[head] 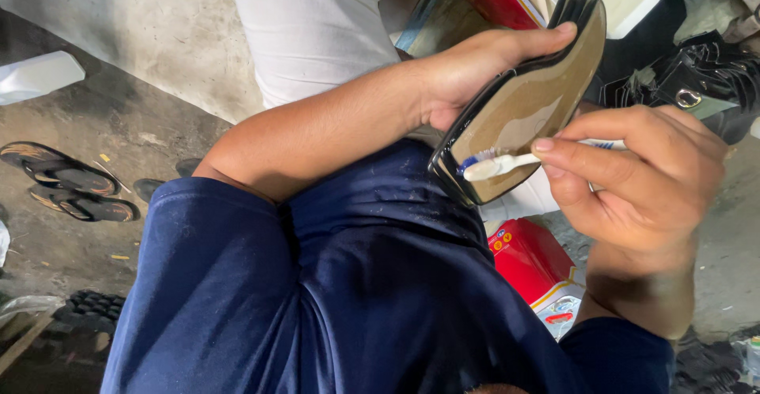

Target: The person sits on the floor and applies a white adhesive to the sole of a black sandal using a toothbrush. They repeatedly dip the brush into a container and spread the glue across the sole surface.

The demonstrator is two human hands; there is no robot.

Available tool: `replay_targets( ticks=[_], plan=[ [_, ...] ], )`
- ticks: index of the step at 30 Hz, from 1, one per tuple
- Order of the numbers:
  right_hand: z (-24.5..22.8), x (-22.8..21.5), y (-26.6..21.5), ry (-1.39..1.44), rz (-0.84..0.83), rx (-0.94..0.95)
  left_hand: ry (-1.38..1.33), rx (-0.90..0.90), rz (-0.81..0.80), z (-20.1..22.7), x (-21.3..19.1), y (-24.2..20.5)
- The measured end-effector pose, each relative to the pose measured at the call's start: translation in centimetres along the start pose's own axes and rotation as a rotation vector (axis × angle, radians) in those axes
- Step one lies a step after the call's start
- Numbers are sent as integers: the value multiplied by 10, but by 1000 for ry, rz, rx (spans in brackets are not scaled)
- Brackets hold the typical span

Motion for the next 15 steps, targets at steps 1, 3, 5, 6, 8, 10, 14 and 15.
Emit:
replay_targets(
  ticks=[1, 3, 5, 6, 8, 10, 14, 15],
  plan=[
    [-1, -1, 2, 6, -9, -6, 6, 9, -16, 1, 0, -1],
    [-3, -4, 2, 11, -23, 11, -54, 1, 0, 3, -1, 1],
    [-4, -6, 1, 23, -30, 34, -67, 14, 11, 6, -2, 1],
    [-3, -7, 1, 23, -34, 27, -51, 32, 16, 7, -3, 1],
    [2, -8, 1, 19, -48, -7, -49, 48, 10, 9, -6, 1],
    [5, -8, -1, 10, -58, -34, -68, 45, -12, 10, -7, -1],
    [11, -10, -7, 10, -90, -44, -114, 7, -52, 10, -7, -3],
    [14, -10, -8, 14, -92, -54, -119, 8, -57, 11, -7, -5]
  ],
)
Point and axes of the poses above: each hand's wrist, its own y-axis towards the middle knuckle, its own x-axis out of the palm, z = x × y, the point moved 3 cm from there along y, towards the middle knuckle, and after that the axes turned 7 degrees about -y, right-handed, at the moved point
